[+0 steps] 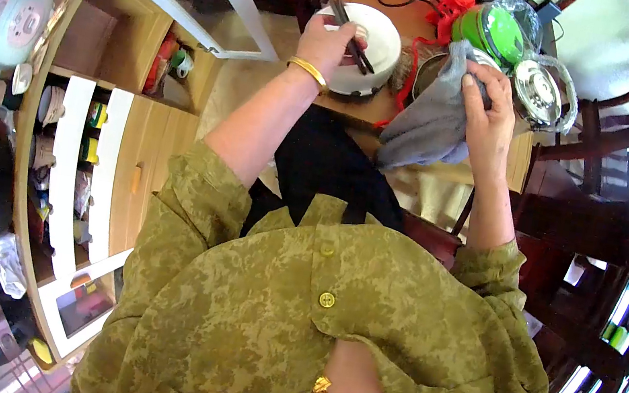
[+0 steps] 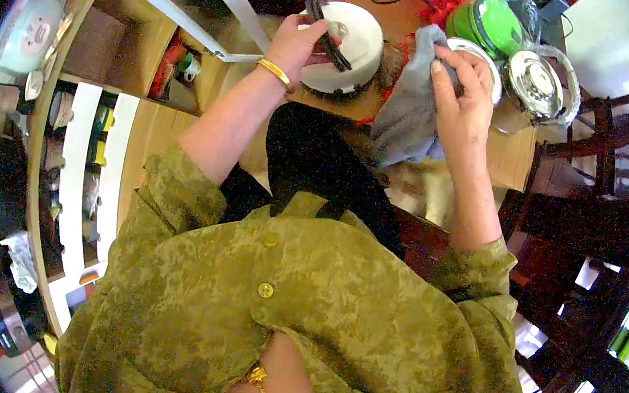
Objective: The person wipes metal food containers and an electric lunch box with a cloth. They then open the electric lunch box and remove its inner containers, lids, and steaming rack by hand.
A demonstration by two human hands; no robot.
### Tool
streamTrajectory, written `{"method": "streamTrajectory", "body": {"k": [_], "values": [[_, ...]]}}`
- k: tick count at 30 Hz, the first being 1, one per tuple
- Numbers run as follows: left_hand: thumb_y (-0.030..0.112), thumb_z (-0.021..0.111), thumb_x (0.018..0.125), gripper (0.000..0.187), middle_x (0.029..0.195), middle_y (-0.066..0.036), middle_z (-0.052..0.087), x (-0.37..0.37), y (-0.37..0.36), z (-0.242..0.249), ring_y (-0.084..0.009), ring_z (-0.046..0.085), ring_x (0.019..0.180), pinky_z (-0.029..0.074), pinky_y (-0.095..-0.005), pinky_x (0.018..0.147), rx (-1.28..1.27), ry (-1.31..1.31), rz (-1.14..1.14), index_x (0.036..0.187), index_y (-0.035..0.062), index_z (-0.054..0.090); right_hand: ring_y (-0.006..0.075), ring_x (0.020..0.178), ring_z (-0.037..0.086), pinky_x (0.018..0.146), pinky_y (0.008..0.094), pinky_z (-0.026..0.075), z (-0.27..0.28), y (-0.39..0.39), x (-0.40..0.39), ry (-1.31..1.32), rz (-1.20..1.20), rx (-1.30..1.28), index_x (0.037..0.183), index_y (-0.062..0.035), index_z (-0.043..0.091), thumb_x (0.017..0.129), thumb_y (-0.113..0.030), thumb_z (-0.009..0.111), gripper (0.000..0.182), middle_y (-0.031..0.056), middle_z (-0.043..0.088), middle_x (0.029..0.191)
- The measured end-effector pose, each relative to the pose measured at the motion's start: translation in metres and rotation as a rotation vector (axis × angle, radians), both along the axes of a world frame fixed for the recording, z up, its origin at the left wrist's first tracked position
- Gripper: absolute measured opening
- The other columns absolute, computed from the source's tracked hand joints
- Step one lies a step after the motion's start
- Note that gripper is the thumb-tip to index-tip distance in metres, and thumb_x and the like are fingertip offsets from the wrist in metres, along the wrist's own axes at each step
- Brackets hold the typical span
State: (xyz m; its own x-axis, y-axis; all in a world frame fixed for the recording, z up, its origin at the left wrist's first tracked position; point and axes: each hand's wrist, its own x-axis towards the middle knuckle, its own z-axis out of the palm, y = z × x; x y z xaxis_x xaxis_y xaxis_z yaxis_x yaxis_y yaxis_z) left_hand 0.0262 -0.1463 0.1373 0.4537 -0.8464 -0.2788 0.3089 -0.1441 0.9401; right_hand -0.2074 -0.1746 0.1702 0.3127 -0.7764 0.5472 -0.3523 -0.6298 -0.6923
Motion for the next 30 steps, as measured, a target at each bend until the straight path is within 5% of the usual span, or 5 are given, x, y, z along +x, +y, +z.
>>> {"method": "streamTrajectory", "body": {"k": [5,10,12,16,30], "values": [[0.013,0.049,0.083,0.025,0.087,-0.013,0.060,0.016,-0.006,-0.032,-0.0208,0.062,0.073,0.053,-0.0329,0.059,0.049,-0.561,-0.034,0.103,-0.0025,0.047,0.0233,0.094,0.051,0.083,0.0304,0.041,0.002,-0.029,0.044,-0.022,0.021,0.001,0.100,-0.0097,0.064,0.082,-0.015,0.060,0.019,0.0119,0.052,0.100],[0.018,0.055,0.075,0.037,0.094,-0.023,0.058,0.016,0.006,-0.016,-0.0393,0.055,0.092,0.043,-0.0412,0.085,0.220,-1.221,-0.057,0.106,-0.0019,0.050,0.0244,0.091,0.052,0.079,0.0316,0.043,-0.028,-0.055,0.088,-0.042,0.026,0.010,0.099,-0.0123,0.064,0.082,-0.019,0.060,0.019,0.0128,0.052,0.099],[0.018,0.053,0.075,0.038,0.099,-0.027,0.054,0.018,-0.004,-0.050,-0.0407,0.052,0.093,0.041,-0.0434,0.085,0.052,-1.415,0.287,0.105,-0.0047,0.048,0.0281,0.091,0.052,0.079,0.0341,0.043,-0.039,-0.058,0.104,0.004,0.069,-0.096,0.098,-0.0112,0.064,0.078,-0.017,0.062,0.021,0.0149,0.053,0.099],[0.018,0.051,0.078,0.034,0.100,-0.030,0.051,0.008,-0.005,-0.039,-0.0430,0.052,0.092,0.042,-0.0466,0.081,0.019,-0.990,0.117,0.098,-0.0090,0.044,0.0280,0.105,0.050,0.080,0.0456,0.044,-0.059,-0.040,0.118,0.590,0.090,-0.374,0.102,-0.0185,0.061,0.078,-0.029,0.058,0.026,0.0018,0.056,0.109],[0.024,0.045,0.085,0.037,0.104,-0.031,0.050,0.008,0.002,-0.040,-0.0437,0.051,0.095,0.040,-0.0463,0.085,0.059,-0.921,0.013,0.095,-0.0111,0.048,0.0301,0.096,0.054,0.087,0.0404,0.041,-0.060,-0.063,0.122,0.630,0.217,-0.347,0.096,-0.0055,0.063,0.080,-0.014,0.052,0.022,0.0100,0.059,0.104]]}}
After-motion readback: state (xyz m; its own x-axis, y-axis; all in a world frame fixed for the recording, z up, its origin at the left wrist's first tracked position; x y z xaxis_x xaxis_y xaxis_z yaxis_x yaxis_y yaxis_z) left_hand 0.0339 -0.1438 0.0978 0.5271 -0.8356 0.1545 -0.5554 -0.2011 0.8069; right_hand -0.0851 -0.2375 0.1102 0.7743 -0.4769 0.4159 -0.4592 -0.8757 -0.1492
